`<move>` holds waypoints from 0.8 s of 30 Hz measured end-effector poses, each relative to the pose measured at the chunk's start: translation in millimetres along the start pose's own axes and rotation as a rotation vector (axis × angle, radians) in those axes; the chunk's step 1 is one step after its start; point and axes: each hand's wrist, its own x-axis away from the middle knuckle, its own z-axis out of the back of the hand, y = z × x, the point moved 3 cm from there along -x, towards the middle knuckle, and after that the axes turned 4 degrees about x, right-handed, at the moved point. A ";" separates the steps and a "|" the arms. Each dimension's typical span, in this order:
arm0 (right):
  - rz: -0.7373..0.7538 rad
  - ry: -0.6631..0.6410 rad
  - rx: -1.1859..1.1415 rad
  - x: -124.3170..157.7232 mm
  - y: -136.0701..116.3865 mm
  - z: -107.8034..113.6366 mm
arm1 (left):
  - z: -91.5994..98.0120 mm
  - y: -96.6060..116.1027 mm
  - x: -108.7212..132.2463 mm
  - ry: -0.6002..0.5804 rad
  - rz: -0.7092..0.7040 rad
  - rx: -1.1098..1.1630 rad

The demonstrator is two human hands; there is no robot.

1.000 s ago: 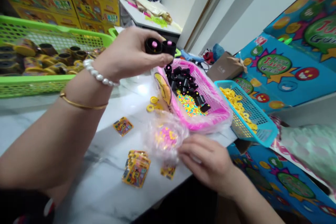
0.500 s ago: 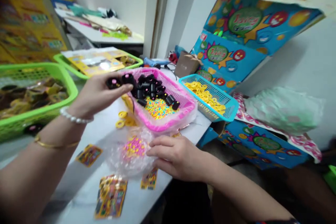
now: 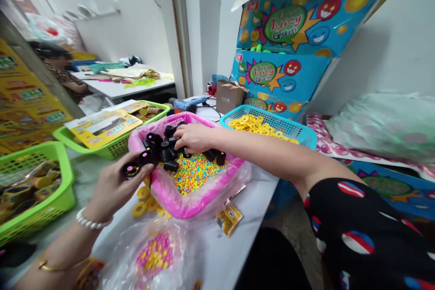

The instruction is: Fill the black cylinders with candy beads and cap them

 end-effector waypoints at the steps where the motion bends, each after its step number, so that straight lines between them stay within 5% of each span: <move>1: 0.054 -0.006 0.031 -7.7 0.2 -6.4 | -0.2 -0.5 -0.1 0.002 -0.013 -0.005; 5: 0.125 -0.069 0.100 -21.4 11.7 -22.7 | -0.1 -4.1 -0.2 -0.022 0.046 0.017; 12: 0.016 -0.183 0.090 -1.7 53.5 -18.7 | -0.1 -7.2 2.5 -0.011 0.116 0.064; 18: 0.144 0.080 -0.132 -44.3 7.7 -6.7 | -4.9 -12.0 7.3 0.040 0.141 0.064; 21: 0.219 0.005 -0.143 -63.6 -13.7 -17.9 | -4.2 -14.3 8.9 0.061 0.178 0.051; 24: 0.202 -0.076 -0.067 -59.3 -8.4 -32.5 | -3.0 -14.8 9.3 0.048 0.203 0.064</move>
